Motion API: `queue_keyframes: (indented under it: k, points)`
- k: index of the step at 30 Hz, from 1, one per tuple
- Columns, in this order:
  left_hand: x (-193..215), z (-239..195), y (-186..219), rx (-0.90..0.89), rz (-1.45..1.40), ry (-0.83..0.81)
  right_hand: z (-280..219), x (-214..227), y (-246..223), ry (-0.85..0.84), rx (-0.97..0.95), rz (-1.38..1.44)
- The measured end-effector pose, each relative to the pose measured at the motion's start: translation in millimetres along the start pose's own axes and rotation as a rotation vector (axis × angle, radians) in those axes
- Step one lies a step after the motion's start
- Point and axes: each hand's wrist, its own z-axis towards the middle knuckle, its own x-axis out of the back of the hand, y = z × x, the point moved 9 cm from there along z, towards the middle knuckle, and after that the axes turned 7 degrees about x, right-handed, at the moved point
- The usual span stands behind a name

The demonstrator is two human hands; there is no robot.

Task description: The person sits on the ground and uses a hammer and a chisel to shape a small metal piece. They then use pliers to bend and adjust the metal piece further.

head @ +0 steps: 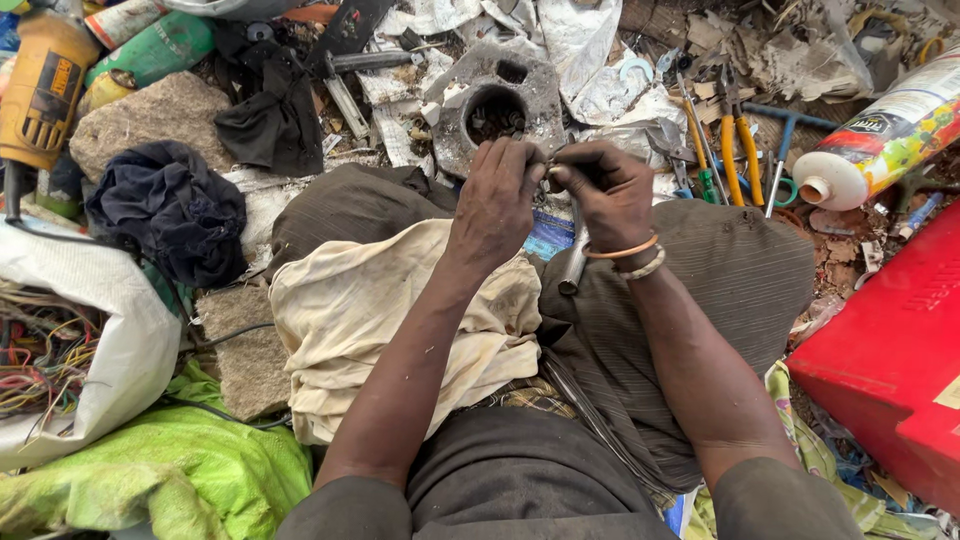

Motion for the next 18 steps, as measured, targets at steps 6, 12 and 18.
queue_keyframes:
  k: [6,12,18]
  points:
    - [-21.5,-8.0,-58.1,0.327,-0.556,-0.041,-4.3,-8.0,45.7,0.075,-0.198,0.150]
    - [-21.5,-9.4,-100.9,0.501,-1.029,0.052,-15.7,-41.8,77.6,-0.084,-0.442,0.151]
    - [12.8,-5.7,-143.4,0.566,-1.052,0.226,15.3,27.9,87.3,0.036,-0.499,-0.343]
